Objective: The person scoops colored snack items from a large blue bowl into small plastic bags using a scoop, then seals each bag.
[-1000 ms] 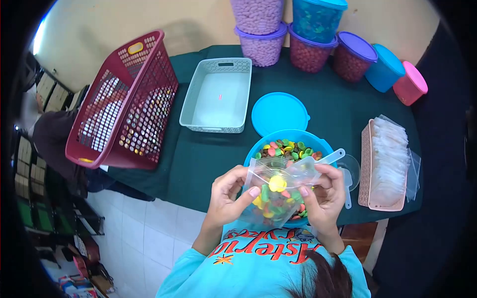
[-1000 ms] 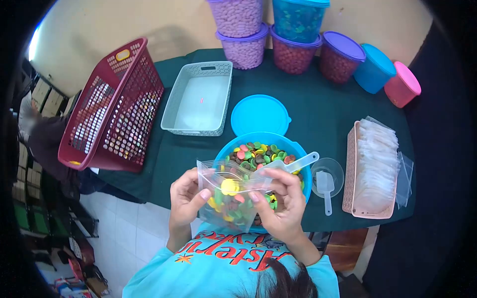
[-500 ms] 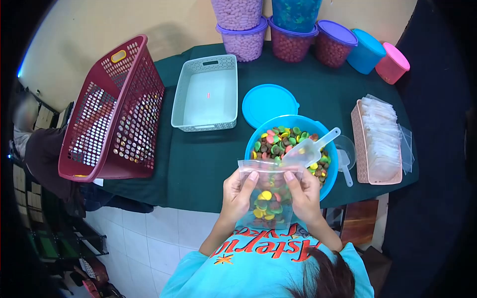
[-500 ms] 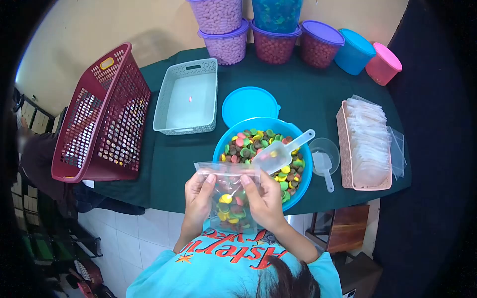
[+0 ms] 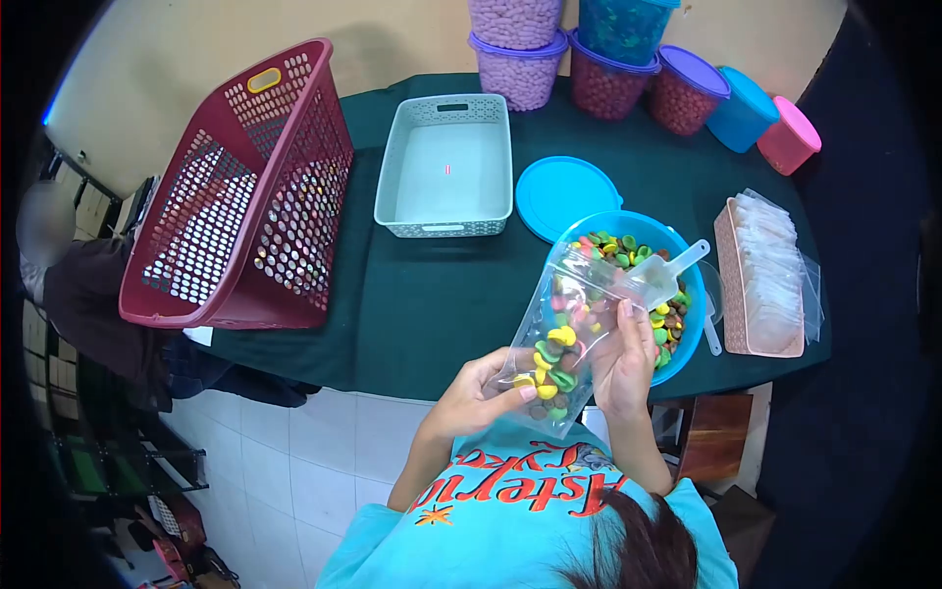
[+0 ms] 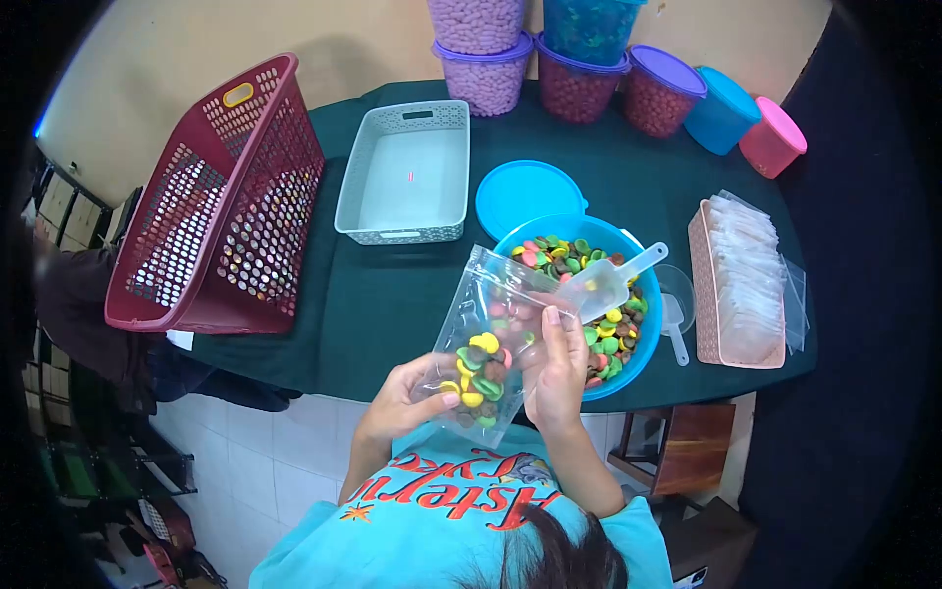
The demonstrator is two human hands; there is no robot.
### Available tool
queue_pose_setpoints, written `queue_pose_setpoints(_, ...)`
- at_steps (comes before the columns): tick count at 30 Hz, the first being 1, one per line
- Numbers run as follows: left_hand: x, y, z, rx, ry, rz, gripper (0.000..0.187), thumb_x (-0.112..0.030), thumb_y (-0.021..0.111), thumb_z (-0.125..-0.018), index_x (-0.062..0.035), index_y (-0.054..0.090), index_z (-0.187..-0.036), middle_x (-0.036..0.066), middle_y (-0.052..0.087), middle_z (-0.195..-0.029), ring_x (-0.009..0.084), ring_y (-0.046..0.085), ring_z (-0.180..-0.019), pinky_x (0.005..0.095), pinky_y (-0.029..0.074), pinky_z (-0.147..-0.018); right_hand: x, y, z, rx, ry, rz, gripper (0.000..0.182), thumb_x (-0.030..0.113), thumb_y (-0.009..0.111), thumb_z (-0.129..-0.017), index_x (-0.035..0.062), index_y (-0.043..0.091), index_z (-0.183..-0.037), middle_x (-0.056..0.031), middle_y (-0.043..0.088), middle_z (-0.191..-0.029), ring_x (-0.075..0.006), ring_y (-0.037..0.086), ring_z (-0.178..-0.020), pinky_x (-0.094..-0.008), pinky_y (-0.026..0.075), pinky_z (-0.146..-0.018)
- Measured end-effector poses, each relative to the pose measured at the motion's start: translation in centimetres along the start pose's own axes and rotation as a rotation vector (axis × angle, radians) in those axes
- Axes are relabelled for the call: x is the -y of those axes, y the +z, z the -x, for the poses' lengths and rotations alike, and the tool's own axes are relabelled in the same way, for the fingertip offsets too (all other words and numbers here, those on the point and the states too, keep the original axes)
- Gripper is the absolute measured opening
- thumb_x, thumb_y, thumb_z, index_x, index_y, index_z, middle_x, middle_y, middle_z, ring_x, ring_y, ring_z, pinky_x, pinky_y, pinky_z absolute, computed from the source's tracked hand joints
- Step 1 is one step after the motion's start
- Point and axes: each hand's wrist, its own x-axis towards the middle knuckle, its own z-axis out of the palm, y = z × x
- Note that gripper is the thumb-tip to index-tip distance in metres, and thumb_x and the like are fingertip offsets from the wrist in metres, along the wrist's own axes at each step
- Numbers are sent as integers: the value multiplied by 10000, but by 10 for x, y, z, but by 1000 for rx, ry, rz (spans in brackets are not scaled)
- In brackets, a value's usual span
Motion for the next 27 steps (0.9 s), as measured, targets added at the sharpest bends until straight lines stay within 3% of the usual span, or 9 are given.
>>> queue_pose_setpoints(5, 0, -18, 12, 8, -51, -39, 406, -68, 577, -812, 56, 440, -1174, 115, 561, -1020, 195, 552, -945, 331, 466, -791, 1, -15, 3, 65, 57, 219, 193, 99, 456, -884, -10, 505, -1036, -115, 575, -932, -149, 577, -795, -309, 523, -701)
queue_pose_setpoints(8, 5, -31, 8, 204, 85, -177, 551, -240, 599, -813, 52, 387, -1230, 148, 509, -1120, 216, 517, -1010, 366, 413, -867, 6, -15, 9, 94, 67, 312, 185, 90, 467, -878, -23, 507, -1020, -118, 578, -929, -157, 585, -793, -308, 532, -691)
queue_pose_setpoints(10, 7, -30, 0, 329, 25, 203, 765, -466, 568, -787, 44, 299, -1289, 161, 419, -1234, 223, 471, -1074, 384, 352, -929, 3, -16, 11, 121, 118, 284, 184, 65, 491, -864, -25, 492, -1024, -118, 566, -969, -152, 584, -809, -309, 527, -708)
queue_pose_setpoints(11, 7, -26, -6, 339, 24, 97, 904, -666, 394, -770, 36, 234, -1317, 163, 357, -1289, 219, 467, -1079, 384, 360, -925, 2, -14, 12, 142, 111, 289, 203, 41, 498, -854, -24, 472, -1045, -115, 563, -973, -143, 581, -816, -295, 524, -706)
queue_pose_setpoints(14, 21, -14, -27, 223, -83, 467, 954, -740, 266, -749, 18, 226, -1326, 159, 373, -1280, 207, 481, -1047, 394, 371, -918, 1, -14, 12, 195, 94, 335, 299, -7, 522, -822, -20, 417, -1101, -98, 566, -954, -125, 572, -844, -250, 512, -696)
queue_pose_setpoints(18, 19, 15, -37, 43, -200, 550, 964, -768, 128, -736, -25, 222, -1343, 151, 361, -1299, 195, 499, -977, 326, 418, -813, 22, -1, 6, 170, -164, 724, 489, 9, 581, -748, 0, 382, -1195, -150, 511, -1076, -169, 540, -904, -280, 456, -740)
queue_pose_setpoints(20, 12, 23, -45, 93, -212, 512, 1006, -798, 126, -705, -29, 213, -1346, 147, 368, -1288, 195, 484, -990, 298, 412, -780, 37, -6, -5, 306, -618, 1479, 615, 65, 612, -686, 16, 361, -1245, -152, 470, -1151, -251, 447, -1037, -371, 344, -876)
queue_pose_setpoints(21, 11, 27, -48, 122, -183, 452, 1018, -806, 127, -696, -28, 207, -1348, 148, 366, -1290, 196, 476, -1006, 298, 409, -788, 39, -11, -8, 386, -496, 1376, 619, 123, 621, -651, 43, 413, -1228, -103, 471, -1177, -291, 347, -1123, -415, 235, -944)
queue_pose_setpoints(27, 7, 40, -60, 103, -113, 371, 1029, -798, 156, -705, 14, 201, -1335, 173, 337, -1314, 230, 457, -1059, 315, 395, -815, 59, -22, -23, 478, -594, 1361, 449, 116, 630, -669, 112, 554, -1111, -40, 488, -1189, -257, 402, -1091, -408, 264, -932)
